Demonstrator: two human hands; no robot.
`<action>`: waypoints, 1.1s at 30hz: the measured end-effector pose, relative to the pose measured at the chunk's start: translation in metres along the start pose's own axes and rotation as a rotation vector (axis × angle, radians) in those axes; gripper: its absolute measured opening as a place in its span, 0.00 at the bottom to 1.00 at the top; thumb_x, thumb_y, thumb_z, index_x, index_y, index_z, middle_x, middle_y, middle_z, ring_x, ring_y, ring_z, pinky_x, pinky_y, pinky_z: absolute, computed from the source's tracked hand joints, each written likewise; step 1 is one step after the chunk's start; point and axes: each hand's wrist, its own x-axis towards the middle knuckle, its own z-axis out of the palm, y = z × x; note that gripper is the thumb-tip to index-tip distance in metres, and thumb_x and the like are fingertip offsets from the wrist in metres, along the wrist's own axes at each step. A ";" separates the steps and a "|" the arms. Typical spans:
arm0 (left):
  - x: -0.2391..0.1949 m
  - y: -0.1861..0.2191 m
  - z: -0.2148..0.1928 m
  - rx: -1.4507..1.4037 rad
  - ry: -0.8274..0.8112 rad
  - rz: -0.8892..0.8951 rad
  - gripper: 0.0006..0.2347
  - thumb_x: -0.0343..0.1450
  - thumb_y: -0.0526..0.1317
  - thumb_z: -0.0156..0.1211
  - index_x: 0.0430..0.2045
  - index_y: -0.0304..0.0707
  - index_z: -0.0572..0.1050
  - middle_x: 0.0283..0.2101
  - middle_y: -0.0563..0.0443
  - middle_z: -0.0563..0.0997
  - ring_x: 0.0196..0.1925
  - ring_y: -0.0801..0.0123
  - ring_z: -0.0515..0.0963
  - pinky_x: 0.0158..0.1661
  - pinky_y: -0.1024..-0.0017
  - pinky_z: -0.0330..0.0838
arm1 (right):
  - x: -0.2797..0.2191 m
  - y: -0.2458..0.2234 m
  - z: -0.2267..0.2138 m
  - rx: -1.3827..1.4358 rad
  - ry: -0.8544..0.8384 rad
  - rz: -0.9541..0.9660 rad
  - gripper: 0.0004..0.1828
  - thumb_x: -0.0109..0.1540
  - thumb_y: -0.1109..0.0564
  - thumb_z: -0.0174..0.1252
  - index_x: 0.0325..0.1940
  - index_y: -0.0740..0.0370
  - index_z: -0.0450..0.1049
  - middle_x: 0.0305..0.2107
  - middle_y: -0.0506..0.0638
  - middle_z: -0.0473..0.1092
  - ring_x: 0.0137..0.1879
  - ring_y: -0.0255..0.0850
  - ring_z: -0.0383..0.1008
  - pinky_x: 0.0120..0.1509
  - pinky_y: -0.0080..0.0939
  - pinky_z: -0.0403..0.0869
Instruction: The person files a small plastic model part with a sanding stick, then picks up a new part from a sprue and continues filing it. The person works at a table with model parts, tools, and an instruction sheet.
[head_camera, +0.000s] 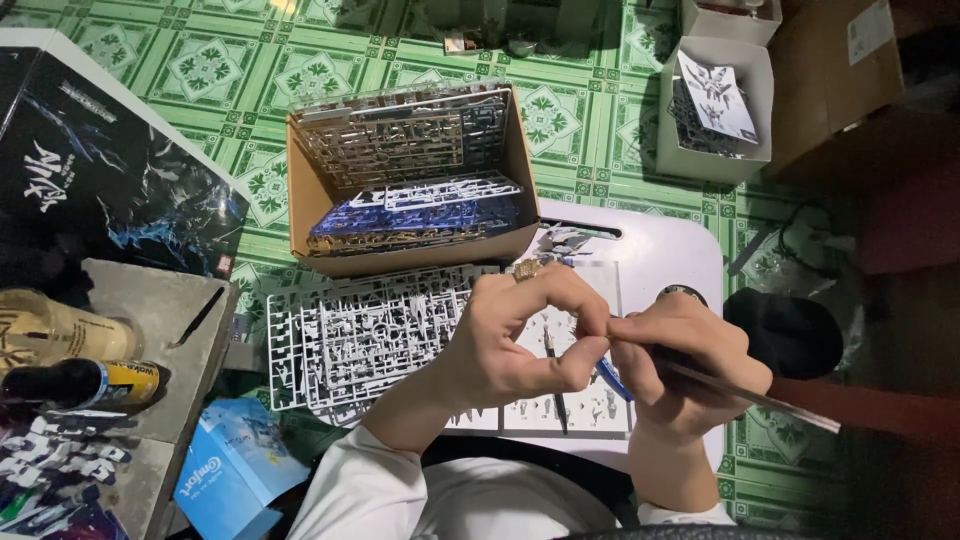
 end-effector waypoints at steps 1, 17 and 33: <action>0.000 -0.002 0.000 0.000 0.005 0.012 0.03 0.63 0.31 0.61 0.24 0.40 0.76 0.23 0.57 0.77 0.25 0.75 0.75 0.35 0.77 0.72 | 0.000 -0.002 0.001 -0.017 0.007 0.013 0.03 0.49 0.69 0.61 0.24 0.75 0.74 0.10 0.52 0.64 0.12 0.26 0.50 0.15 0.25 0.54; 0.000 0.002 -0.003 0.066 -0.049 -0.002 0.04 0.58 0.30 0.52 0.23 0.35 0.69 0.25 0.52 0.75 0.27 0.71 0.74 0.31 0.78 0.70 | -0.021 -0.012 -0.009 -0.238 -0.114 0.038 0.17 0.64 0.54 0.48 0.44 0.74 0.69 0.14 0.48 0.59 0.18 0.33 0.57 0.27 0.33 0.57; -0.002 -0.001 -0.004 -0.119 -0.044 0.009 0.05 0.59 0.28 0.51 0.24 0.35 0.70 0.26 0.50 0.75 0.28 0.69 0.75 0.33 0.76 0.73 | -0.030 -0.050 -0.022 -0.626 -0.295 0.049 0.12 0.60 0.68 0.55 0.48 0.74 0.70 0.34 0.66 0.66 0.34 0.48 0.68 0.40 0.41 0.72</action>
